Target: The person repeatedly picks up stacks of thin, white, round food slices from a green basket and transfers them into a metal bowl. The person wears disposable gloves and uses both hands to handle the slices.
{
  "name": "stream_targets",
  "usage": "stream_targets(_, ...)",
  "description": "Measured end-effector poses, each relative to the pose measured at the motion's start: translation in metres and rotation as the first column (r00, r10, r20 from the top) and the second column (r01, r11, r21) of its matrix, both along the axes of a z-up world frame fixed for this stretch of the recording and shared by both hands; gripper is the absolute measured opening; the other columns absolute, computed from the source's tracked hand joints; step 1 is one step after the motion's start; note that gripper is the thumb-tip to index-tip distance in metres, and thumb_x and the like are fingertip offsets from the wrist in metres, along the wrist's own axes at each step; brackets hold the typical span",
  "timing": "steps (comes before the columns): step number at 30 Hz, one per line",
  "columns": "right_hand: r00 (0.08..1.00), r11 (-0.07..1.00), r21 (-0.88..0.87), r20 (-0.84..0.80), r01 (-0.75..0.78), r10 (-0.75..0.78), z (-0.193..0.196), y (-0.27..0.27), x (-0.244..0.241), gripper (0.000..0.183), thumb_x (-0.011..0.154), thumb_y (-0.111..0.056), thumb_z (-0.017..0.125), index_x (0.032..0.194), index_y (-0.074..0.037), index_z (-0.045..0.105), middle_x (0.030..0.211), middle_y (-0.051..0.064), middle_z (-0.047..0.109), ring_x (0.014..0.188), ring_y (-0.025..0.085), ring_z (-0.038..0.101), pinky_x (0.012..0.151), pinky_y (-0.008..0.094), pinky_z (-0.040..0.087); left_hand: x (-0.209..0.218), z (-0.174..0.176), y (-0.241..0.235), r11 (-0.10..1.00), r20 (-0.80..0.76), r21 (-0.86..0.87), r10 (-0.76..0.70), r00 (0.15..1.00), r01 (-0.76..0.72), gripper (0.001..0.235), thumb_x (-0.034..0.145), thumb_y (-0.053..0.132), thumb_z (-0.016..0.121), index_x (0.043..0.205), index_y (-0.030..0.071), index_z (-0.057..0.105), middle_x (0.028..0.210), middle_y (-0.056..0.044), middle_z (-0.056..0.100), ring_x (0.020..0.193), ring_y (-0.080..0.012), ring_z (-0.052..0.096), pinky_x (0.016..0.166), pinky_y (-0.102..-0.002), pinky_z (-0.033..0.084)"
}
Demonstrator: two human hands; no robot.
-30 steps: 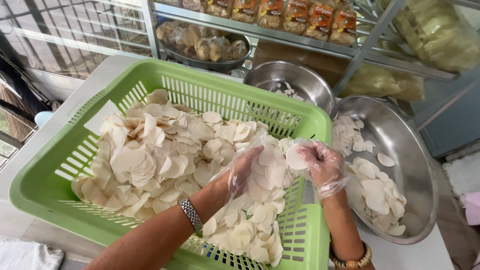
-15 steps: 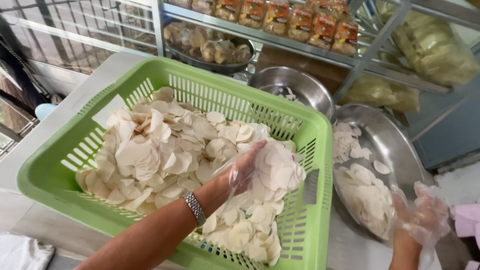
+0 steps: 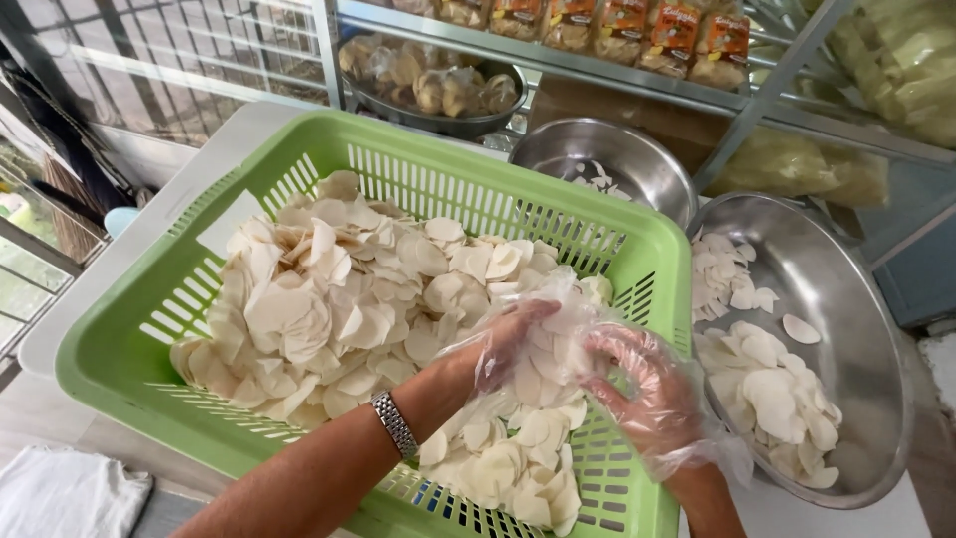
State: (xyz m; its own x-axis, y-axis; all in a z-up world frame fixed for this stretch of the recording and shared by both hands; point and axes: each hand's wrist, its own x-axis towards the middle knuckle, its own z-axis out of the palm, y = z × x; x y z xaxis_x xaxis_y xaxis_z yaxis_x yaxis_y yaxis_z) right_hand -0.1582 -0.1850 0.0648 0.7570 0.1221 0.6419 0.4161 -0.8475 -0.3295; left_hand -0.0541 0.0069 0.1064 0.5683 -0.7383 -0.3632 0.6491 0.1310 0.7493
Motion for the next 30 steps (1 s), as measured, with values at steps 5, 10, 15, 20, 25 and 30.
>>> stream_targets(5,0.939,0.888,0.459,-0.3,-0.015,0.171,0.028,0.01,-0.007,0.029,0.084,0.0,0.072,0.113,-0.002,0.072,0.117,0.015,0.077,0.106,0.024,0.079,0.087,0.029,0.07,0.004,-0.009,-0.01,0.992,-0.022,0.125,0.032,0.999,-0.029,0.054,0.096,0.032,0.048,0.14,0.0,0.052,0.138,-0.025,0.061,0.123,-0.0389,0.061,0.107,-0.049,0.048)
stream_targets(10,0.83,0.407,0.811,0.161,-0.419,0.534,0.023,-0.027,0.0,0.028,0.102,-0.002,0.059,0.13,-0.006,0.065,0.133,0.021,0.068,0.125,0.038,0.07,0.095,0.045,0.064,0.006,-0.007,-0.011,0.988,-0.023,0.15,0.031,0.999,-0.027,0.06,0.096,0.035,0.047,0.143,-0.002,0.048,0.142,-0.027,0.056,0.125,-0.0417,0.057,0.107,-0.051,0.046)
stream_targets(15,0.985,0.567,0.824,0.116,-0.024,-0.127,0.033,-0.112,0.02,0.009,0.103,-0.014,0.074,0.108,-0.013,0.067,0.103,0.002,0.071,0.073,0.01,0.07,0.056,0.015,0.061,0.005,-0.004,-0.005,0.999,-0.041,0.039,0.021,0.999,-0.02,0.075,0.09,0.045,0.051,0.146,-0.003,0.04,0.14,-0.03,0.054,0.127,-0.0425,0.055,0.11,-0.052,0.046)
stream_targets(20,0.392,0.058,0.425,-0.764,0.903,-0.512,0.073,-0.153,0.07,0.04,0.096,-0.04,0.07,0.133,-0.049,0.061,0.114,-0.028,0.071,0.084,-0.011,0.058,0.051,0.01,0.035,0.005,-0.002,0.001,0.982,-0.007,-0.155,-0.105,0.994,0.103,0.085,0.087,0.059,0.044,0.149,0.001,0.041,0.144,-0.03,0.051,0.132,-0.0451,0.05,0.112,-0.057,0.041)
stream_targets(25,0.708,-0.176,0.845,-0.521,0.504,-0.477,0.04,-0.162,0.088,0.004,0.088,-0.028,0.076,0.087,-0.028,0.072,0.095,-0.013,0.073,0.083,0.001,0.076,0.069,0.011,0.068,0.007,0.0,-0.001,0.993,-0.063,-0.114,0.019,0.998,-0.026,0.071,0.094,0.048,0.044,0.145,-0.002,0.045,0.138,-0.03,0.056,0.127,-0.0434,0.056,0.108,-0.052,0.048)
stream_targets(30,0.995,0.895,0.442,-0.04,-0.062,0.089,0.053,-0.016,0.032,0.021,0.098,-0.002,0.065,0.119,-0.006,0.064,0.116,0.009,0.07,0.104,0.019,0.072,0.095,0.026,0.066,0.003,-0.01,-0.01,0.977,-0.099,-0.16,0.128,0.987,-0.142,0.068,0.091,0.043,0.05,0.14,-0.004,0.043,0.132,-0.029,0.054,0.121,-0.0433,0.056,0.109,-0.055,0.047)
